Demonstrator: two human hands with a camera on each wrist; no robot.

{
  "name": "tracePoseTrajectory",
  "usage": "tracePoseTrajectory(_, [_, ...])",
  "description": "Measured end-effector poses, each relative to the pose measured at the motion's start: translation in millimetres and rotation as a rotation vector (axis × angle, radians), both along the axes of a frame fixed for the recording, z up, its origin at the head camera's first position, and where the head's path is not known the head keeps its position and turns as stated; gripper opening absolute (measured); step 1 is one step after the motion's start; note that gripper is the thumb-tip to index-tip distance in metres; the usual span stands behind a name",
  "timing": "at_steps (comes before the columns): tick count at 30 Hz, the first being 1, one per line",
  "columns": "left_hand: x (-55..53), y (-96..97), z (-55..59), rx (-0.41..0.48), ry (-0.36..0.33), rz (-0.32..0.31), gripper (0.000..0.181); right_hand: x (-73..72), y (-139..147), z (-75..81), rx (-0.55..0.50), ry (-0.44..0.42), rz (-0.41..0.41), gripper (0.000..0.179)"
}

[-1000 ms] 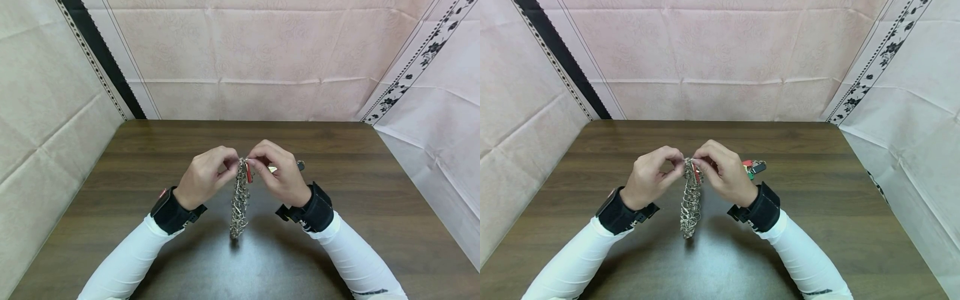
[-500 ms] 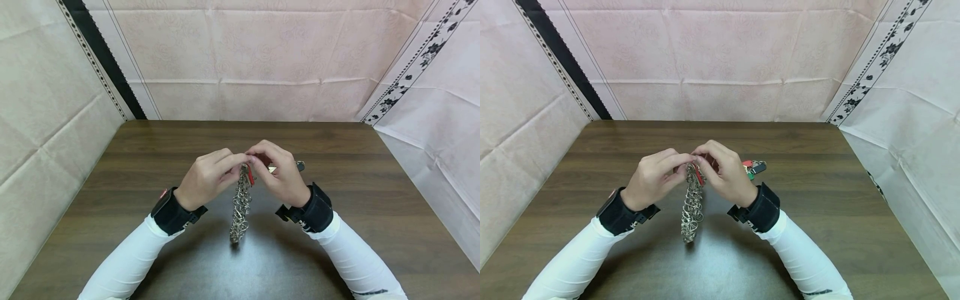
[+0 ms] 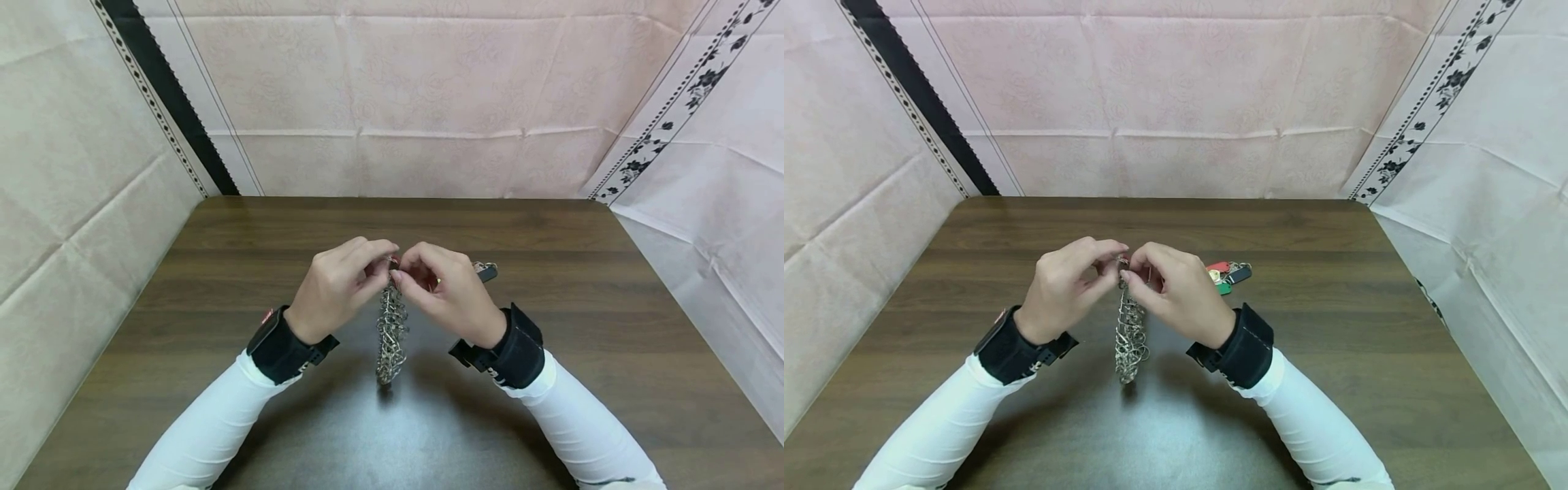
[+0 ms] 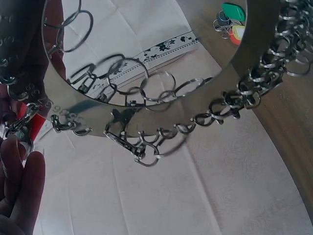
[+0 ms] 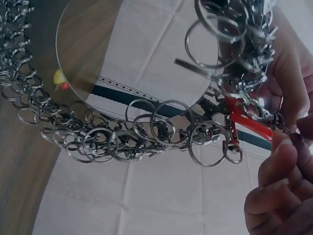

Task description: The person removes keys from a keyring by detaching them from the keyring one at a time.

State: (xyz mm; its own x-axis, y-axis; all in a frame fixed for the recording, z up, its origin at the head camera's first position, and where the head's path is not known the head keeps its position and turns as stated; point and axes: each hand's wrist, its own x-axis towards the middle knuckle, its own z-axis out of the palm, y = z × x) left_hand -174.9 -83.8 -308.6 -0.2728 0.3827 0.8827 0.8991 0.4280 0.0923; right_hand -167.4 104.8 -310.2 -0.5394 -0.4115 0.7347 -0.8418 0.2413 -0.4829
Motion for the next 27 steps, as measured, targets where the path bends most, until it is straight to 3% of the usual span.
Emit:
tracePoseTrajectory(12, [0.9, 0.1, 0.2, -0.004, -0.009, -0.007, 0.021, -1.1, -0.2, -0.2, -0.007, -0.058, -0.024, 0.004])
tracePoseTrajectory(22, [0.7, 0.7, -2.5, -0.014, -0.026, 0.001, 0.021, 1.1, 1.3, 2.3, -0.037, -0.305, 0.084, 0.010])
tracePoseTrajectory(27, [0.7, 2.1, -3.0, -0.003, -0.027, -0.001, 0.019, 1.4, -0.5, 0.1, -0.062, -0.329, 0.116, 0.009])
